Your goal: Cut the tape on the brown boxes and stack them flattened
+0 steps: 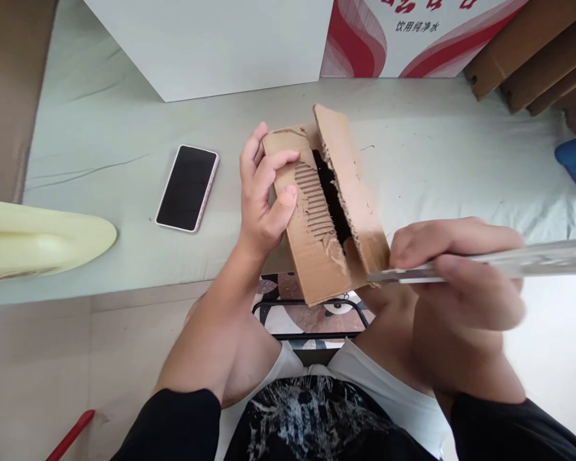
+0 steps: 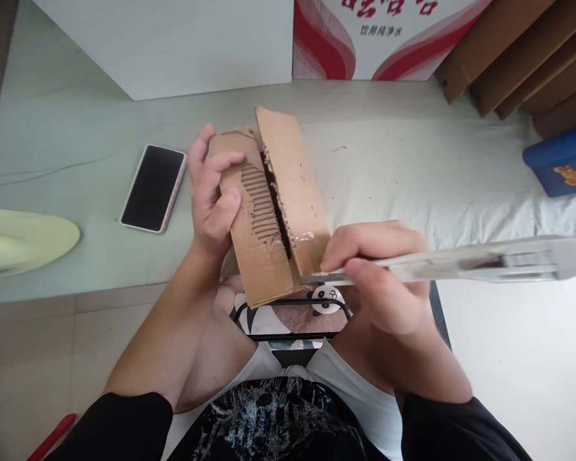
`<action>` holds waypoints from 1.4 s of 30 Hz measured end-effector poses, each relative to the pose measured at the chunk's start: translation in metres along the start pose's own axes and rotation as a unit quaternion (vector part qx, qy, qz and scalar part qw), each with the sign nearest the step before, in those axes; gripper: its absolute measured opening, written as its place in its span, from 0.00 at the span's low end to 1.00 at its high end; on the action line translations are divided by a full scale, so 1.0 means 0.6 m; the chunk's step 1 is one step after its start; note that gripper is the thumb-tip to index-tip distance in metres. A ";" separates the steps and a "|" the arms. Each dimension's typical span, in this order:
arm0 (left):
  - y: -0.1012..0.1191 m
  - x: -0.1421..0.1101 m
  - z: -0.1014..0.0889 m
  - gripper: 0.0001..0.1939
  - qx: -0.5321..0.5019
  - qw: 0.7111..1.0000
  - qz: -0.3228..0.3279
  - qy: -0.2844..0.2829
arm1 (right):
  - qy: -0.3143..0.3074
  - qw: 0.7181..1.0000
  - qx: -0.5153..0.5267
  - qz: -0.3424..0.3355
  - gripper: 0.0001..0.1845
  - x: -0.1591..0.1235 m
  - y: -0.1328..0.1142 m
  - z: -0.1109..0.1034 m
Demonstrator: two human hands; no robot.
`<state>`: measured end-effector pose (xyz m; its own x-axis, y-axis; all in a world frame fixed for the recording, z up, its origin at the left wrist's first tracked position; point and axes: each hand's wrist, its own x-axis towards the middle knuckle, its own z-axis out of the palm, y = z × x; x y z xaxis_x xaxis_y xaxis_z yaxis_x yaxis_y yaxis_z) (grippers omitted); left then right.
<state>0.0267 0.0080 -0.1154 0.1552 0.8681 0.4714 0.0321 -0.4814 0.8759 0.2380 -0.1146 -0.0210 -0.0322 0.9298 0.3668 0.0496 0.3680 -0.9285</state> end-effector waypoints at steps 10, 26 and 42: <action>0.006 0.010 -0.020 0.29 0.022 1.000 0.008 0.001 | 0.188 0.963 -0.105 -0.163 0.11 0.030 0.065 -0.024; 0.003 0.021 -0.040 0.24 -0.008 0.999 -0.033 0.042 | 0.123 0.984 0.124 0.025 0.16 0.023 0.101 -0.017; 0.005 0.016 -0.027 0.33 0.090 0.992 0.009 0.086 | 0.137 0.985 -0.092 -0.043 0.21 0.003 0.059 0.021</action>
<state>0.0123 0.0169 -0.1067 -0.0128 0.8600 0.5101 0.2083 -0.4967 0.8426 0.2274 -0.1002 -0.0542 0.2251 0.8536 0.4698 0.2405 0.4186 -0.8757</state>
